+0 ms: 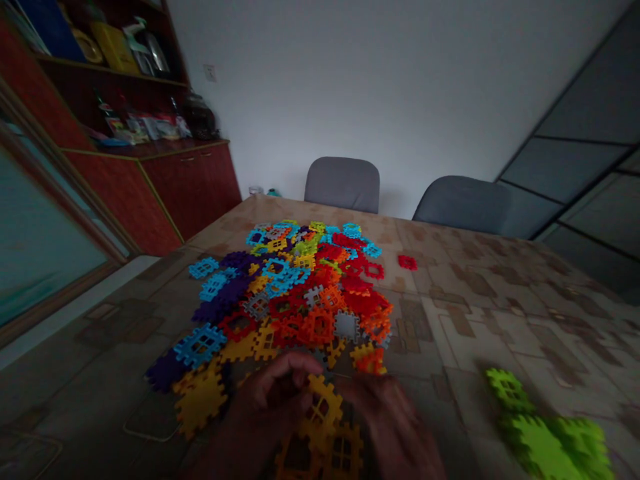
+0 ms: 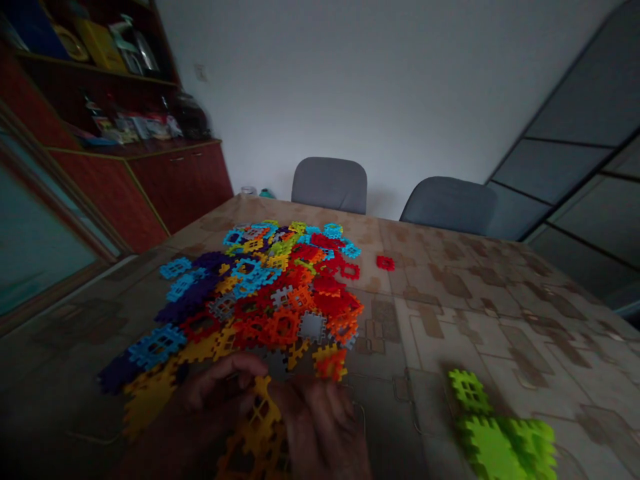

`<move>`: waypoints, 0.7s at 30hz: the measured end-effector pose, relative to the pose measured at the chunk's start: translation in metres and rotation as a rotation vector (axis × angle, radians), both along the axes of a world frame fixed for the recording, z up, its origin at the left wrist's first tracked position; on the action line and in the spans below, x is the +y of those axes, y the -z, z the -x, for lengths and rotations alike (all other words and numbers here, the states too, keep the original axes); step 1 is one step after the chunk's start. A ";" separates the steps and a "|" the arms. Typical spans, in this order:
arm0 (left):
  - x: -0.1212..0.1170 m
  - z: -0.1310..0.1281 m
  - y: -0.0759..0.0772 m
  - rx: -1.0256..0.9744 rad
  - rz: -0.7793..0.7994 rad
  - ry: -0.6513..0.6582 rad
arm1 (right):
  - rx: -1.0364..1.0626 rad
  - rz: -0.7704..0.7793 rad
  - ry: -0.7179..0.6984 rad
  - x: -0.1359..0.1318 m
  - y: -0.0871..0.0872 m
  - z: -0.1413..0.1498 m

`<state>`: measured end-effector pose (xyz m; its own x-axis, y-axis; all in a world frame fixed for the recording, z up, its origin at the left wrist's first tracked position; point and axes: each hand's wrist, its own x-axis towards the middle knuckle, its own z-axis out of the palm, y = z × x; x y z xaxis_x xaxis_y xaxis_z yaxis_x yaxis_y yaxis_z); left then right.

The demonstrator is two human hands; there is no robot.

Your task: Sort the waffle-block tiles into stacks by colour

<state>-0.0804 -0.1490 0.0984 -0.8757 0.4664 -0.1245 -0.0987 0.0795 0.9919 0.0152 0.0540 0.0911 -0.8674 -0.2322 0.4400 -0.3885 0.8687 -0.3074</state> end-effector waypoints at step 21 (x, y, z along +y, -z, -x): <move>-0.082 0.060 -0.027 0.968 0.573 0.040 | -0.411 0.062 -0.040 0.014 0.014 -0.003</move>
